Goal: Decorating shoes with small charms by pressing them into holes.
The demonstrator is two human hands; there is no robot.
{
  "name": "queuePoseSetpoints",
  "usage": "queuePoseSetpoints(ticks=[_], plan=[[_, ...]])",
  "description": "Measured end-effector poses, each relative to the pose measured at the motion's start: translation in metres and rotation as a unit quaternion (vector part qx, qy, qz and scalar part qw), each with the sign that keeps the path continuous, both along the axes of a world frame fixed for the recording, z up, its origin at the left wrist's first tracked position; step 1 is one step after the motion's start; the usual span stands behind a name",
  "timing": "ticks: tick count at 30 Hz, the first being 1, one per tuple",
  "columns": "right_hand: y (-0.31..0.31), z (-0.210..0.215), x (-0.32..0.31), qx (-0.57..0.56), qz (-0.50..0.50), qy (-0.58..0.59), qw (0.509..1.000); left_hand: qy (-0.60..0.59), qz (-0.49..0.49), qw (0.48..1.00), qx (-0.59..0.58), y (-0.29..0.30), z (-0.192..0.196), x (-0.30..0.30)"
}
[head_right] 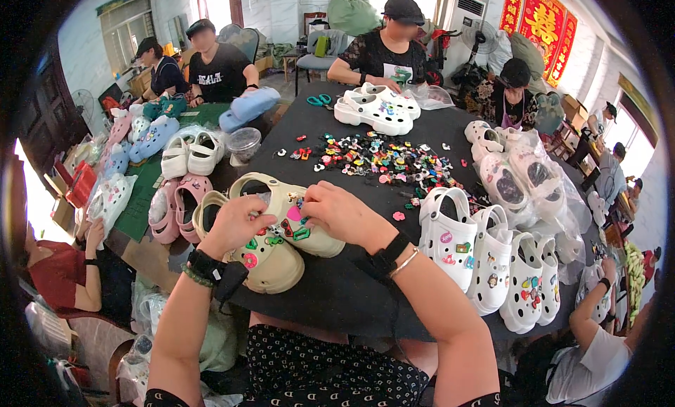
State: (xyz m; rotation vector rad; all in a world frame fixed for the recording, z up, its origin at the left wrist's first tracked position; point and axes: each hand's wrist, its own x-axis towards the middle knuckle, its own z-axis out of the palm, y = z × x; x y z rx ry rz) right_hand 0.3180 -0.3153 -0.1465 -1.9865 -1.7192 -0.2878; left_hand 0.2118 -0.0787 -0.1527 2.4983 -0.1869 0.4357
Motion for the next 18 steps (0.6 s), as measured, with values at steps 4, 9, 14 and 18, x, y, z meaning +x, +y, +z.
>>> queuePoseSetpoints(ticks=[4, 9, 14, 18], plan=[[-0.001, 0.005, -0.021, -0.039, -0.045, -0.137, 0.989, 0.004, 0.007, 1.0, 0.019, -0.002, 0.005, -0.001], [0.011, 0.001, -0.044, -0.087, -0.138, -0.241, 0.957, -0.004, 0.014, 1.0, 0.019, 0.0, 0.0, 0.001], [0.017, -0.017, -0.028, -0.01, -0.134, -0.171, 0.976, 0.0, 0.023, 1.0, -0.013, 0.003, -0.006, 0.002], [0.02, -0.024, -0.017, 0.06, -0.183, -0.011, 0.981, -0.012, 0.031, 0.999, -0.002, 0.0, -0.004, 0.001]])
